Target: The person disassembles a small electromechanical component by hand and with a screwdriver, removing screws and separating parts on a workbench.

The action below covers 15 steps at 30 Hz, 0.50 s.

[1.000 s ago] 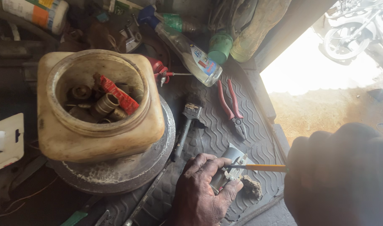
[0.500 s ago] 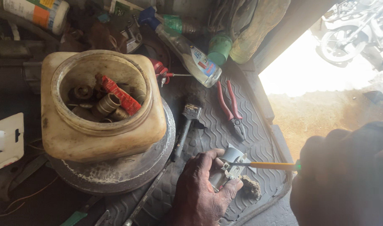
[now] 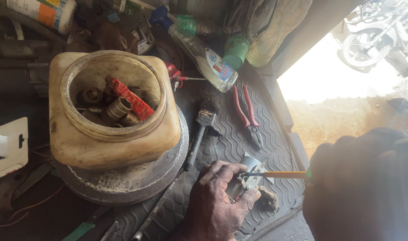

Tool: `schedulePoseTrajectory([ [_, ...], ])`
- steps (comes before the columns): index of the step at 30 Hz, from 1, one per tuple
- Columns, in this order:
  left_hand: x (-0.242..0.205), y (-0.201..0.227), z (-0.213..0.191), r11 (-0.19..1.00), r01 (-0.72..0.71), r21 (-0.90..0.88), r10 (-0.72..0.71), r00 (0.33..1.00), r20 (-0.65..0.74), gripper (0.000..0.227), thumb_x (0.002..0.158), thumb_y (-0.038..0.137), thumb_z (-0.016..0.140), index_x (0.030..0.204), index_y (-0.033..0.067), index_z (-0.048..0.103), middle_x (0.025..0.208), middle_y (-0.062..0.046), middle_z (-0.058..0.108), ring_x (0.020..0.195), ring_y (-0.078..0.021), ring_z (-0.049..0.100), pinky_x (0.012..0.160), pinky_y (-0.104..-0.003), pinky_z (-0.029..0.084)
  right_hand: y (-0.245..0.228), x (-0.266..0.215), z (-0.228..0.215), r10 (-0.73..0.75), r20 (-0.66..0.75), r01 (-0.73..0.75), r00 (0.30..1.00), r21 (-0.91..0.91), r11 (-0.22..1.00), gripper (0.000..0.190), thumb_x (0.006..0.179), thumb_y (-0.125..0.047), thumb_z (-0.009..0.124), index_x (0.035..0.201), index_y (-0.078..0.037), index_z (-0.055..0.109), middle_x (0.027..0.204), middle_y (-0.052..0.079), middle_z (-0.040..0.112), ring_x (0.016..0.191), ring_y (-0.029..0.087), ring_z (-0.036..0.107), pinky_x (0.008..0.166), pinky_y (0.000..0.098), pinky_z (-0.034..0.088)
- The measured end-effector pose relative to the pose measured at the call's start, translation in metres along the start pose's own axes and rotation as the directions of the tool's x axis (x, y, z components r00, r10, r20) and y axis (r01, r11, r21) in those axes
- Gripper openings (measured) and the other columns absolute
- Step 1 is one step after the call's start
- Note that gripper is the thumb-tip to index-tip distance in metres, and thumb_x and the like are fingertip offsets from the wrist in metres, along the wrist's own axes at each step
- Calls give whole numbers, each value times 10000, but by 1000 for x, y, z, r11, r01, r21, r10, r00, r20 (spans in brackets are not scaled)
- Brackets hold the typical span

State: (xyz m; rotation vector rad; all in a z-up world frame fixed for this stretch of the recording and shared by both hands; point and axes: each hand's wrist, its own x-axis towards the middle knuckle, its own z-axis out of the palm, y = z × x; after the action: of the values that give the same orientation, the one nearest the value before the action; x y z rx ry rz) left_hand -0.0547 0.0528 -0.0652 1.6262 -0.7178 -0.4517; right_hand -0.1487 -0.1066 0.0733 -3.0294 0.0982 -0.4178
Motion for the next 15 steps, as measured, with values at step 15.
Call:
schedulePoseTrajectory([
  [15,0,-1,2,999,-32,36,33,999,-26,426,717,232,875,1060,25,728,1033,-126,691,1013,-311,682,900,-427,533,-3,-1,-5,4,-20,-4,1000,-15,1000,102,1111,-49,604,1139,-23,699,1096,88,711,925,217,679,791,323,541],
])
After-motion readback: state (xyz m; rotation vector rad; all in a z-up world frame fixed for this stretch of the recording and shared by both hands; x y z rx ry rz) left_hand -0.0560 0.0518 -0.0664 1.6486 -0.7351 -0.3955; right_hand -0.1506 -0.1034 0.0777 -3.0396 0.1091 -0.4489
